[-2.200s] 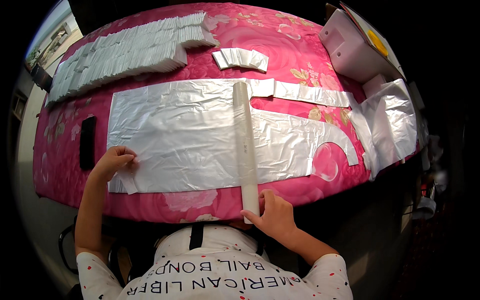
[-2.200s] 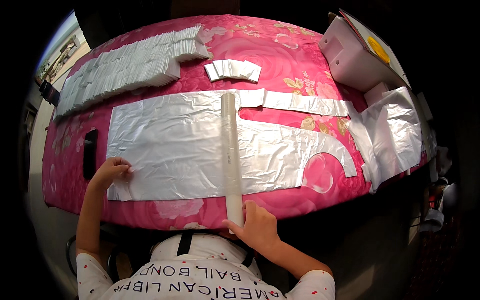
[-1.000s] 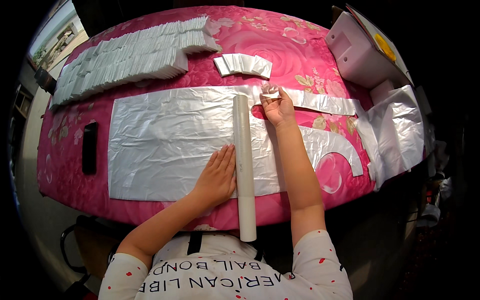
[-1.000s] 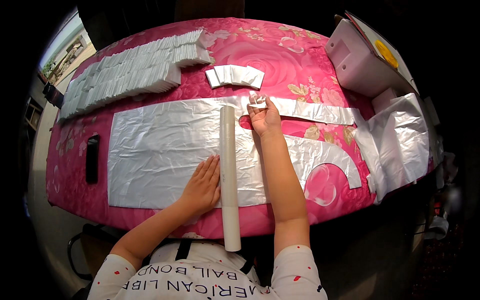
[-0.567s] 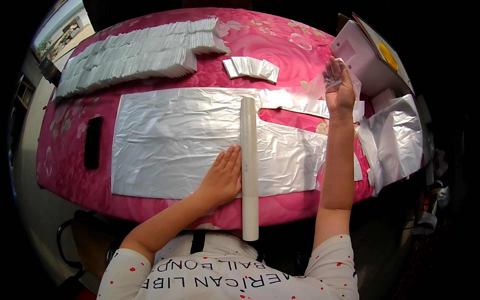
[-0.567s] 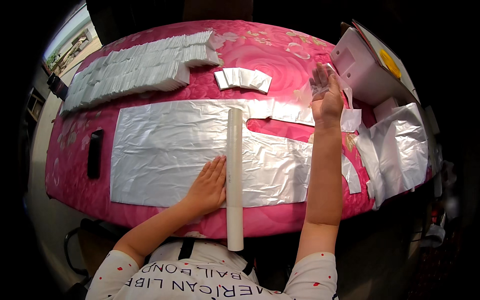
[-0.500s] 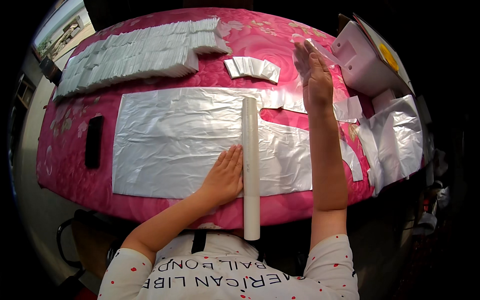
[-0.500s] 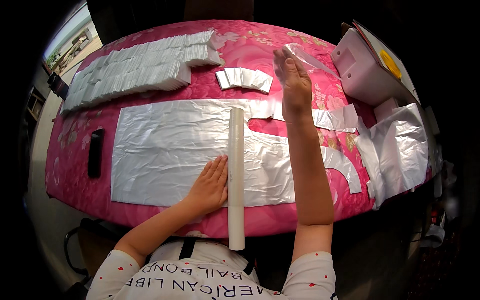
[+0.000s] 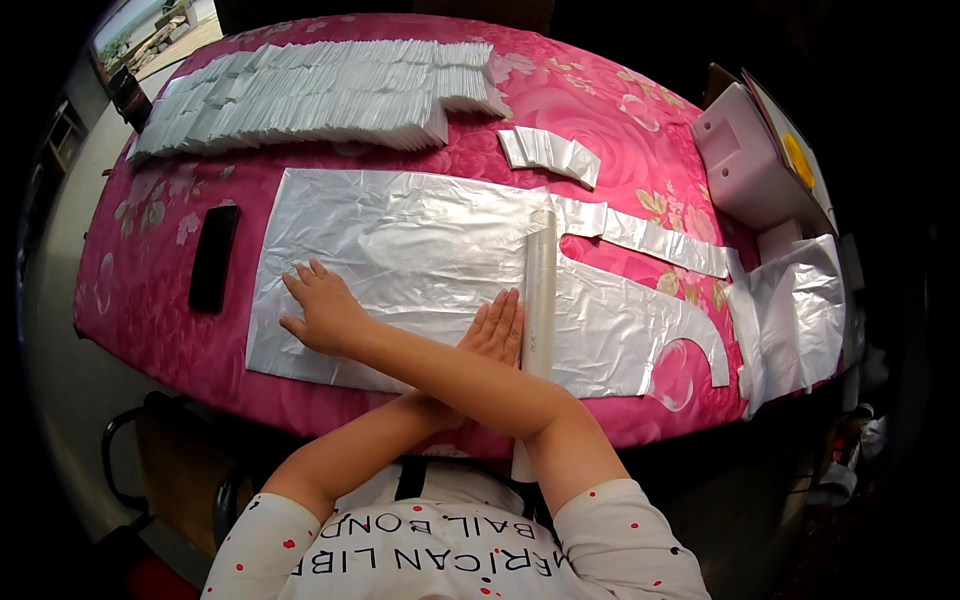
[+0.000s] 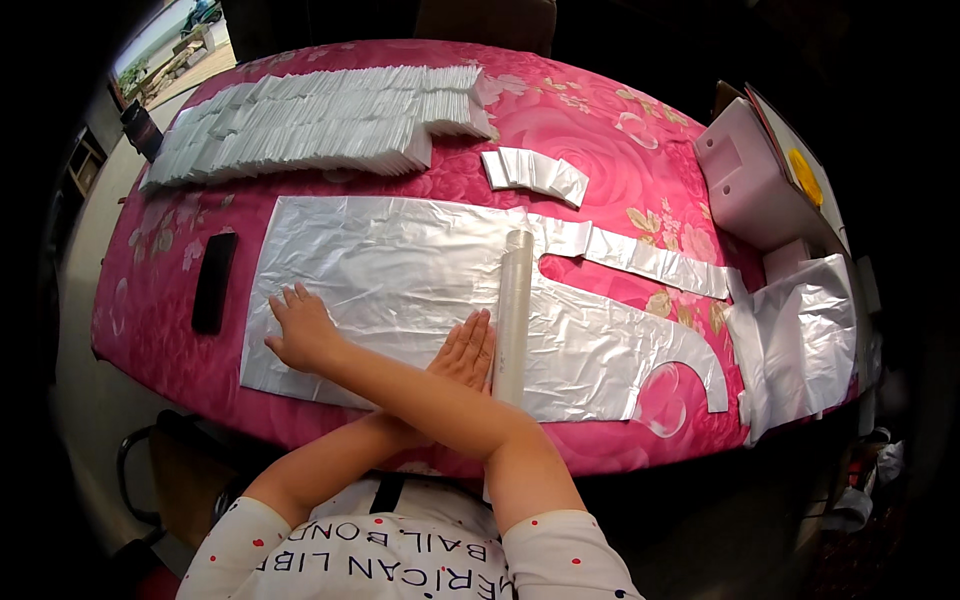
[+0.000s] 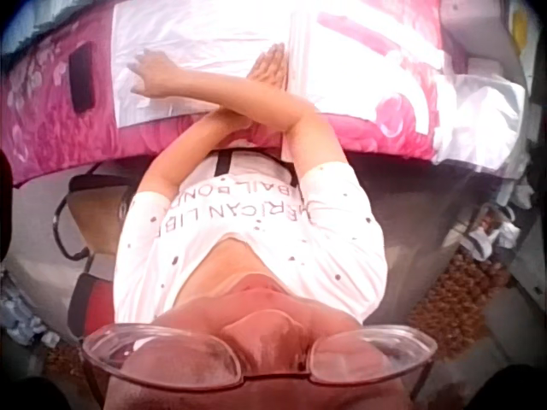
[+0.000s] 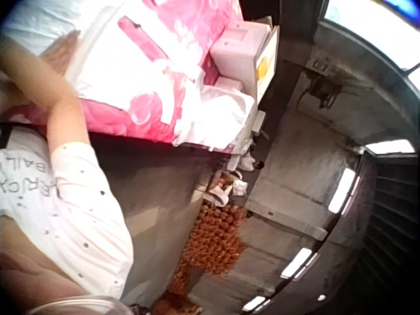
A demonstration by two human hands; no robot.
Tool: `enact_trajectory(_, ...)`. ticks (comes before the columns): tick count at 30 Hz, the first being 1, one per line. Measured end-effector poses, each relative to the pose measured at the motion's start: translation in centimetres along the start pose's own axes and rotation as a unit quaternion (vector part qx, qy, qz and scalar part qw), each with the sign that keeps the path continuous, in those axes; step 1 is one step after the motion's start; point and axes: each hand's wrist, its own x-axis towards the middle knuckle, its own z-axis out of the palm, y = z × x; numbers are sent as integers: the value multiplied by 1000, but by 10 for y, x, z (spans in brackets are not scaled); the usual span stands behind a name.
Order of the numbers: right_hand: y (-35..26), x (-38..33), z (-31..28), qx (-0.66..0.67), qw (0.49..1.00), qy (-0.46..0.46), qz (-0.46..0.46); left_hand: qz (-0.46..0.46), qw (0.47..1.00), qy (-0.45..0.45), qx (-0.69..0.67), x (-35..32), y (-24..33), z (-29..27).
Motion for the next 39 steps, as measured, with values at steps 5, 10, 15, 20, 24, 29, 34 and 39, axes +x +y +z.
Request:
enact_trajectory(5, -7, -95, -80, 37, 990, 96, -97, -73, 984, 88, -139, 3, -17, -31)
enact_trajectory(10, 28, -203, -144, -86, 973, 216, -3, -268, 736, 92, -615, 66, -49, -52)
enact_trajectory(15, 63, -248, -147, -100, 973, 195, 73, -410, 360, 63, -836, 113, -65, -42)
enact_trajectory(20, 80, -255, -151, -114, 984, 124, 50, -414, 373, 55, -828, 110, -74, -29)
enact_trajectory(24, 86, -244, -154, -181, 982, 43, 29, -420, 490, 67, -761, 90, -76, -56)
enact_trajectory(29, 70, -183, -114, -208, 976, -4, -60, -379, 598, 4, -706, 11, -108, -116)
enact_trajectory(34, 1, -99, -56, 28, 948, -147, -280, -438, 652, 86, -613, -80, -127, -172)
enact_trajectory(39, -15, -57, -59, 60, 952, -93, -285, -472, 665, 151, -558, -173, -110, -203)
